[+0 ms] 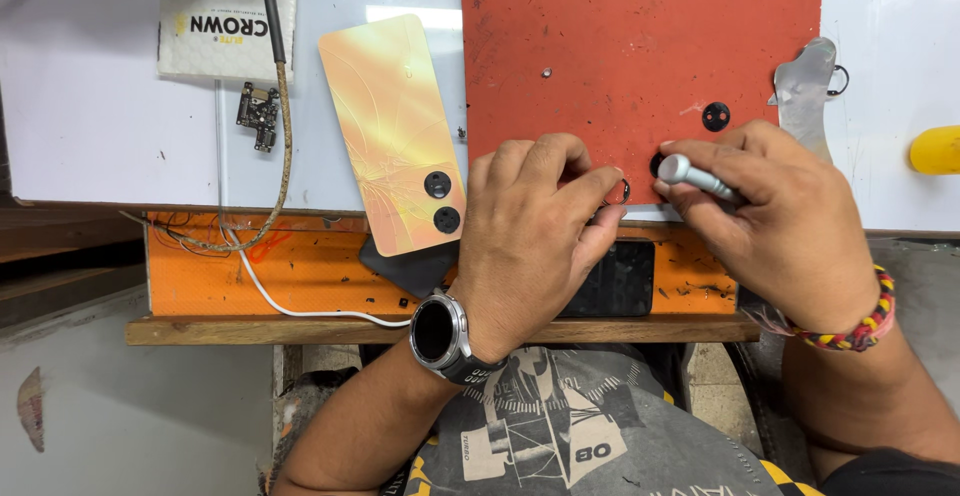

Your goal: The person uses a precision screwdriver to remove screws from the camera module area of a smartphone. They apply adhesive to the camera lenses on the back cover and continue unscrewing components. The person removes the camera module and places it on the workbench.

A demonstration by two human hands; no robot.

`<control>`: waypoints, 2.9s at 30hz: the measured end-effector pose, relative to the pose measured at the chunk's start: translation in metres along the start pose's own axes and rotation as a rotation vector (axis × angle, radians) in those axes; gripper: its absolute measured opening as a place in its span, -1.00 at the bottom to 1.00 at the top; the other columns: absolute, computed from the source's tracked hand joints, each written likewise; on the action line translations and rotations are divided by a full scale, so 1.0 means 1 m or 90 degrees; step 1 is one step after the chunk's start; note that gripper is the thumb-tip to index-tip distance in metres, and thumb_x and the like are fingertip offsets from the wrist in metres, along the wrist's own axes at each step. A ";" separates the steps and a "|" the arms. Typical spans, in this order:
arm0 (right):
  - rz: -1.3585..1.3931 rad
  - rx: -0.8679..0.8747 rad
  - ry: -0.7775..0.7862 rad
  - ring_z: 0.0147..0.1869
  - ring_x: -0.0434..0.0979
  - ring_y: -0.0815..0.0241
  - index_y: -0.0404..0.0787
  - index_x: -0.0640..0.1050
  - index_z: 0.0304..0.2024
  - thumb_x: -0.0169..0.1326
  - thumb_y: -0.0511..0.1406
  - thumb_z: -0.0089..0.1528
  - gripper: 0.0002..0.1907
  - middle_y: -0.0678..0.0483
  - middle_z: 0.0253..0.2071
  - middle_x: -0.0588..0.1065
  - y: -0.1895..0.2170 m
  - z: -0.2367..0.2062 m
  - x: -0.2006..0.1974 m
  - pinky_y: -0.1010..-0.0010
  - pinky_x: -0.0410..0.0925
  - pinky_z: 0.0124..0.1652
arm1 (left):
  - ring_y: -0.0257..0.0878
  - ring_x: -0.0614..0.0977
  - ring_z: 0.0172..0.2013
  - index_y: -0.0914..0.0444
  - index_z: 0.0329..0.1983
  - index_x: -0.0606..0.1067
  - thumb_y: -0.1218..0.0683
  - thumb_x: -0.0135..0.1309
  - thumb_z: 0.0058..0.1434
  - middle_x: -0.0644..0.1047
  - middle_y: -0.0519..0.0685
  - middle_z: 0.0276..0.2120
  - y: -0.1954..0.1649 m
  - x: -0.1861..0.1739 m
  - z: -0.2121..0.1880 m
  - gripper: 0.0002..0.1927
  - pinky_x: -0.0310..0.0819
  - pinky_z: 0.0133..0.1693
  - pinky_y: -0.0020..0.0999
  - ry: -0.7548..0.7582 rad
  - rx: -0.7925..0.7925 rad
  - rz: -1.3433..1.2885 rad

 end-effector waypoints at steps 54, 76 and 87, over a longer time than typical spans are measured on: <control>1.252 0.247 0.125 -0.41 0.15 0.40 -0.42 0.56 -0.08 0.15 -0.40 0.35 -0.84 -0.20 -0.07 0.46 -0.061 -0.044 0.055 0.58 0.12 -0.43 | -0.15 0.50 -0.10 0.21 0.09 0.56 0.08 0.25 0.31 0.50 -0.09 -0.15 -0.008 -0.006 -0.001 -0.69 0.38 0.02 -0.20 -0.008 0.007 -0.093; 1.238 0.358 0.209 -0.52 0.10 0.40 -0.42 0.50 -0.06 0.06 -0.34 0.40 -0.80 0.15 -0.49 0.31 -0.053 -0.068 0.078 0.54 0.04 -0.55 | -0.37 0.51 -0.17 0.12 0.06 0.60 0.09 0.35 0.29 0.56 -0.15 -0.07 -0.010 0.004 -0.020 -0.71 0.44 -0.11 -0.51 0.025 -0.015 -0.472; 0.508 0.060 -0.069 -0.27 0.45 0.39 -0.29 0.55 -0.24 0.21 -0.42 0.15 -0.86 0.02 -0.23 0.51 -0.010 -0.052 0.028 0.63 0.33 -0.27 | -0.32 0.62 0.09 0.22 0.08 0.59 0.18 0.32 0.33 0.58 -0.04 0.08 0.002 0.021 -0.033 -0.73 0.57 0.17 -0.47 0.103 -0.101 -0.718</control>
Point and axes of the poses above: each hand's wrist, its own z-axis towards the middle knuckle, its own x-axis out of the palm, y = z × x, the point moved 6 cm from there along z, towards the middle knuckle
